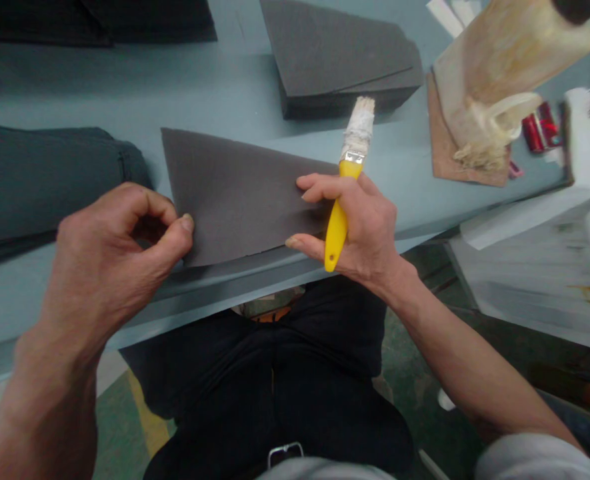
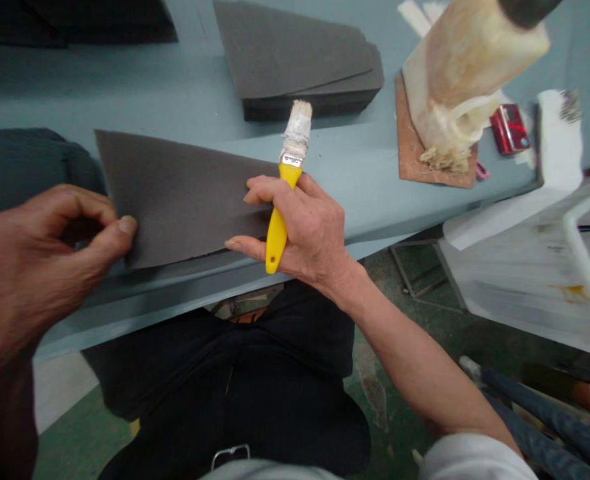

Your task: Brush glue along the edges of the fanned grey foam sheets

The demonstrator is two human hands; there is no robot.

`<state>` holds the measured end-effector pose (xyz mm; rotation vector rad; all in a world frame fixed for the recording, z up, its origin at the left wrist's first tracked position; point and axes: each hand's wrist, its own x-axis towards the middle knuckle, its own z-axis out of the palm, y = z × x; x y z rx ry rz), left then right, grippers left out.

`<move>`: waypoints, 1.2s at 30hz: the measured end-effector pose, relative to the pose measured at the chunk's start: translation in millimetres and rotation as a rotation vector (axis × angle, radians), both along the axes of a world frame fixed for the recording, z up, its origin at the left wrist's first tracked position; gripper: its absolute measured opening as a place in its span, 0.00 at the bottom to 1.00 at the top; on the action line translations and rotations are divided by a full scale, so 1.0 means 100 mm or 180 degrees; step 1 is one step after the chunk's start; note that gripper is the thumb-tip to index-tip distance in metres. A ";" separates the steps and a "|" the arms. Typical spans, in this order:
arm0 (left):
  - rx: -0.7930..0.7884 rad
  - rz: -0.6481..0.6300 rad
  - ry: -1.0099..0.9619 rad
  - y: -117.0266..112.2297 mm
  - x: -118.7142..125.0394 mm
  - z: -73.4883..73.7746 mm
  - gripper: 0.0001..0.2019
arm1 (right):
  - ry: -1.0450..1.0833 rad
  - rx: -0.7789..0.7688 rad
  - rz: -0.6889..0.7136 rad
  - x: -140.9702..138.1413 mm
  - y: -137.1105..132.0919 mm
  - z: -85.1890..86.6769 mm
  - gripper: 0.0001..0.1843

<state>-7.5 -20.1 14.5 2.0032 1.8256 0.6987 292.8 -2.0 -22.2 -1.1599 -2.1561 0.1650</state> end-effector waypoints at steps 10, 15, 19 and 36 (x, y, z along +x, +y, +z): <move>-0.0084 0.0066 -0.0098 -0.01 0.02 0.01 0.13 | 0.0072 0.0091 -0.0032 -0.03 0.00 -0.02 0.26; -0.0132 0.0073 -0.0129 -0.01 0.02 0.00 0.13 | -0.0033 0.0145 -0.0078 -0.03 0.00 -0.02 0.28; -0.0121 0.0089 -0.0140 -0.01 0.02 -0.01 0.12 | 0.0034 0.0333 -0.0048 -0.05 0.00 -0.02 0.26; -0.0153 0.0377 -0.0449 -0.04 0.07 -0.07 0.13 | 0.0207 0.0545 0.0113 -0.07 0.00 -0.04 0.20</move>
